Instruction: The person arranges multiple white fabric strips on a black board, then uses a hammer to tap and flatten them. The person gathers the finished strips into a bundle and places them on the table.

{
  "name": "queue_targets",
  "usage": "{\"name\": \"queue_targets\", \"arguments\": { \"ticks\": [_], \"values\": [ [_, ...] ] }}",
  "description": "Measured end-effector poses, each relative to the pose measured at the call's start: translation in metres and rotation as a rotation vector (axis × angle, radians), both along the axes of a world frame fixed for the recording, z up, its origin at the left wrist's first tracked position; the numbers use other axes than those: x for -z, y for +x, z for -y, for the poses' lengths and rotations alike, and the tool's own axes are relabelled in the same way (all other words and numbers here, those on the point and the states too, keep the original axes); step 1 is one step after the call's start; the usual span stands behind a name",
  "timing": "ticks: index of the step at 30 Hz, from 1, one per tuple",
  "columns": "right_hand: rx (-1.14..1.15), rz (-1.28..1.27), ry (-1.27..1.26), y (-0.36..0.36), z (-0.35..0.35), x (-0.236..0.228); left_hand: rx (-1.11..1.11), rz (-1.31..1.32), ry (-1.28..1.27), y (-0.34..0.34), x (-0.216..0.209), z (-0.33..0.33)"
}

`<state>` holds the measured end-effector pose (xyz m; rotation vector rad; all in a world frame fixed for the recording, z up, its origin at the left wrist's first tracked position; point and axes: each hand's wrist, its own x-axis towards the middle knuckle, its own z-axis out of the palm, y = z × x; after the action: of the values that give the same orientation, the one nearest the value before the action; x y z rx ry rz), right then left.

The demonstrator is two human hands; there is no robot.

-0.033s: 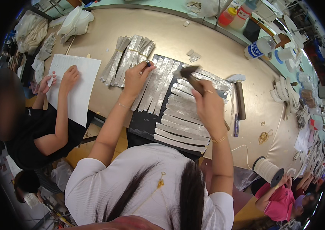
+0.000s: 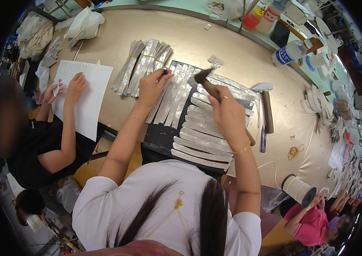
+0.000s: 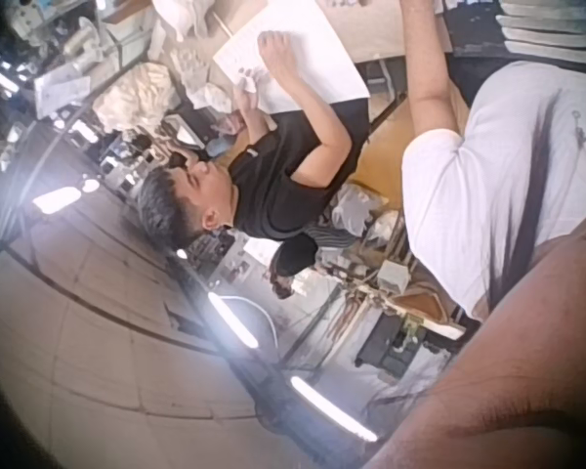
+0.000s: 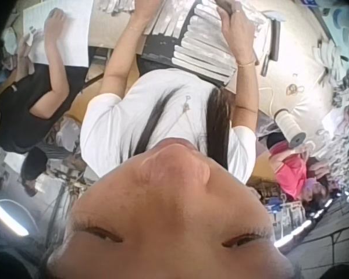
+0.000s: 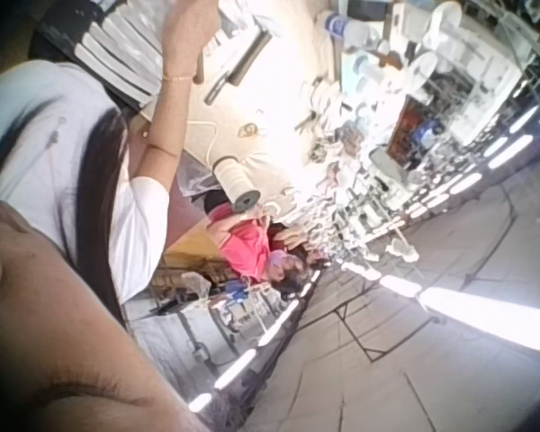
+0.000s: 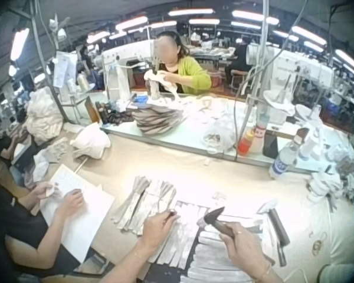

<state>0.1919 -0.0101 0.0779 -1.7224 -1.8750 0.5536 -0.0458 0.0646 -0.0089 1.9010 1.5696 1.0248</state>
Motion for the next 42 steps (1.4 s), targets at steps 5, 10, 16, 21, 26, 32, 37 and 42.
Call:
{"name": "queue_targets", "arguments": {
  "ticks": [5,10,16,21,26,32,37,42],
  "values": [
    [-0.134,-0.127,0.51,-0.044,-0.029,-0.036,-0.011,0.049,0.074,-0.002,0.011,0.001],
    [-0.217,0.079,0.439,-0.056,-0.047,-0.021,0.011,0.047,0.178,0.003,0.005,-0.008],
    [-0.182,0.097,0.409,-0.05,-0.049,-0.03,-0.019,-0.05,0.039,-0.001,0.002,-0.008],
    [-0.084,-0.132,0.418,-0.038,-0.046,-0.032,-0.101,-0.11,0.017,0.0,0.004,-0.008],
    [-0.064,-0.123,0.371,-0.03,-0.036,-0.029,-0.123,-0.168,-0.008,0.004,0.0,-0.015],
    [-0.045,-0.163,0.361,-0.022,-0.03,-0.029,-0.07,0.036,-0.011,0.009,0.005,-0.015],
    [-0.042,-0.187,0.331,-0.018,-0.024,-0.031,-0.045,0.094,-0.079,0.01,0.011,-0.019],
    [-0.048,-0.215,0.337,-0.017,-0.022,-0.028,-0.051,0.037,-0.007,0.013,0.009,-0.017]
  ]
}}
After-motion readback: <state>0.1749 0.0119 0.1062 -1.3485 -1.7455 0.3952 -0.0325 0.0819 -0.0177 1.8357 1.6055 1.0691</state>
